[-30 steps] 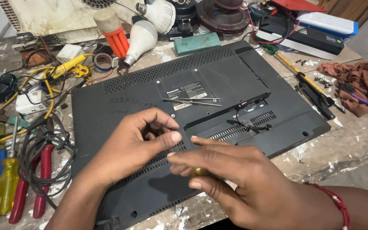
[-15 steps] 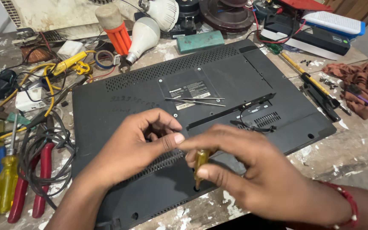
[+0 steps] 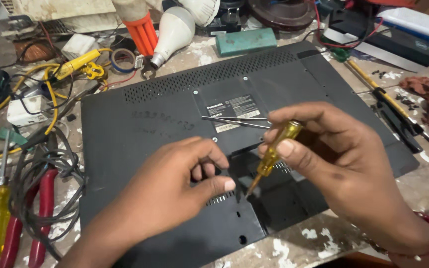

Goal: The person uses a screwdriver to unscrew screws from the back cover of a Panasonic television lying face-down on a cluttered workbench, collecting the screws by hand. They then use tweezers and a small pry tool to work along the edge of the cover, and continue unscrewing remaining screws.

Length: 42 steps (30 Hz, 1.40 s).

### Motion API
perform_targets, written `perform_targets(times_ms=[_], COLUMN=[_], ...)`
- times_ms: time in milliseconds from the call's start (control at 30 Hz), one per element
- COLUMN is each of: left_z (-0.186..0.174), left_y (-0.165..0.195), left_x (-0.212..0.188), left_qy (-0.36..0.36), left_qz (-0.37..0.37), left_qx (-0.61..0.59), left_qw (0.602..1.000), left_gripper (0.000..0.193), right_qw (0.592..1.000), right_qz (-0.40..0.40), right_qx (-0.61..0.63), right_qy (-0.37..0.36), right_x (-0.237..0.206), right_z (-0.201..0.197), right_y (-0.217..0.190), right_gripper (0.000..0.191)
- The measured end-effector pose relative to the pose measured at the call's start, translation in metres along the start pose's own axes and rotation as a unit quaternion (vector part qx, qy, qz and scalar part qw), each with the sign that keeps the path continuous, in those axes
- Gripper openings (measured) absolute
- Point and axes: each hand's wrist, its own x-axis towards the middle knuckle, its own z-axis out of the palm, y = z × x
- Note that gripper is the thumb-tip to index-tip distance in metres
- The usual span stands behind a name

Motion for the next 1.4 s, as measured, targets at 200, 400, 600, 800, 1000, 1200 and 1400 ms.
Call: perform_targets(times_ms=[200,400,600,800,1000,1200,1400], left_z=[-0.008,-0.013,-0.014,-0.016,-0.013,-0.011,-0.011], left_y=[-0.017,-0.032,-0.034,-0.029,-0.029,-0.028,-0.028], left_x=[0.009,0.015,0.013,0.008,0.002,0.002,0.007], left_qy=[-0.044,-0.040,-0.015,-0.036,-0.055,-0.048,-0.062], left_qz=[-0.025,0.040,0.069,0.085,-0.010,0.019,-0.033], left_qx=[-0.013,-0.029,-0.062,-0.101,-0.142,-0.161,-0.167], left_qw=[0.999,0.998,0.996,0.991,0.988,0.986,0.983], left_gripper=[0.026,0.028,0.022,0.017,0.021,0.020,0.018], right_qw=[0.998,0.998,0.999,0.999,0.997,0.998,0.991], right_qz=[0.044,0.053,0.028,0.020,-0.023,-0.017,-0.066], right_qx=[0.029,0.016,-0.018,0.012,-0.074,0.022,-0.007], right_qy=[0.043,0.020,0.000,0.022,-0.024,-0.053,-0.119], right_x=[0.012,0.021,0.017,0.015,-0.010,-0.027,-0.020], right_z=[0.003,0.003,0.006,0.015,0.012,0.017,0.014], right_y=[0.022,0.037,0.039,0.035,0.012,0.008,0.014], right_gripper=[0.033,0.034,0.035,0.032,0.030,0.024,0.022])
